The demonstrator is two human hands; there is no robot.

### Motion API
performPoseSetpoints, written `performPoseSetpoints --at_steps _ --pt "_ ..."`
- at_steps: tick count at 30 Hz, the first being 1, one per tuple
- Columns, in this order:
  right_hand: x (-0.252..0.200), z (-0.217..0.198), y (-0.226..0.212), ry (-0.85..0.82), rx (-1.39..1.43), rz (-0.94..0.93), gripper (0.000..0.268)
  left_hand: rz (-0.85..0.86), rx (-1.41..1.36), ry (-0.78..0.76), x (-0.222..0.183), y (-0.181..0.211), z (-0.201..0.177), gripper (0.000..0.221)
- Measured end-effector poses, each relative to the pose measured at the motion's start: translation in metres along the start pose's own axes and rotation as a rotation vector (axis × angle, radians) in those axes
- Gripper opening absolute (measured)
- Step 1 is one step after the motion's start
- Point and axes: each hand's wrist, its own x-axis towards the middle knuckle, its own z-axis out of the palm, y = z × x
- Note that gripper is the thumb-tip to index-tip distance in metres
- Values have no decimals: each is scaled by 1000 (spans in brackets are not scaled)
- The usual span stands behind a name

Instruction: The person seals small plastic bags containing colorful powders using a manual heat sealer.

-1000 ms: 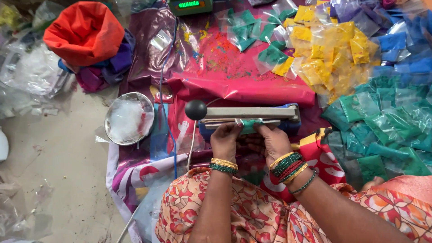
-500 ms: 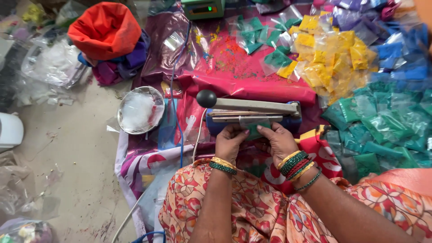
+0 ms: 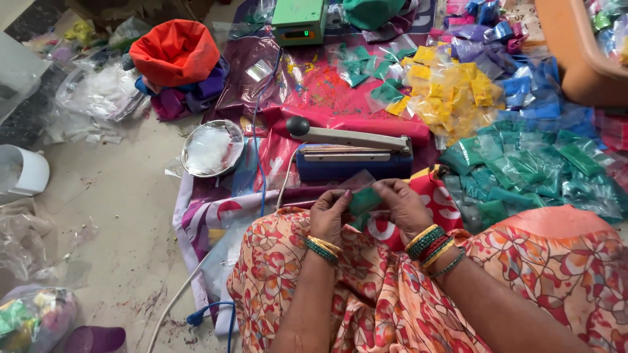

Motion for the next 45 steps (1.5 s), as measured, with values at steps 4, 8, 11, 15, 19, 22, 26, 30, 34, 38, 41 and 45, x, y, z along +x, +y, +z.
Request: performPoseSetpoints --at_steps 4,8,11,15,19,22,26,30,34,38,41,45 --pt "-4 -12 8 -109 -171 113 26 -41 -90 8 -5 6 6 7" --pt "14 -33 8 -270 -341 44 27 -84 -63 -47 4 -3 -6 9" --pt "28 -48 2 -471 -500 131 25 -71 112 -111 10 -10 -13 13" --pt "25 -44 -10 -348 -482 246 20 -30 119 -77 13 -17 -12 13" --pt "15 -30 -26 -398 -517 79 18 -41 77 -108 18 -23 -13 11" --pt "19 -34 -24 -377 -471 118 18 -21 57 -111 16 -21 -13 8" --pt "23 -39 -26 -331 -254 235 13 -104 -70 -128 14 -12 -7 7" --pt "29 -41 -21 -360 -544 -24 13 -30 129 -128 24 -21 -13 8" --pt "30 -40 -20 -325 -419 80 4 -40 146 -90 22 -12 -10 9" --pt "17 -29 -43 -44 -440 127 6 -9 213 10 7 16 4 12" --pt "21 -46 -66 349 -108 -192 11 278 809 256 2 25 -1 19" --pt "30 -108 -90 490 207 -339 15 185 1092 253 18 10 -15 19"
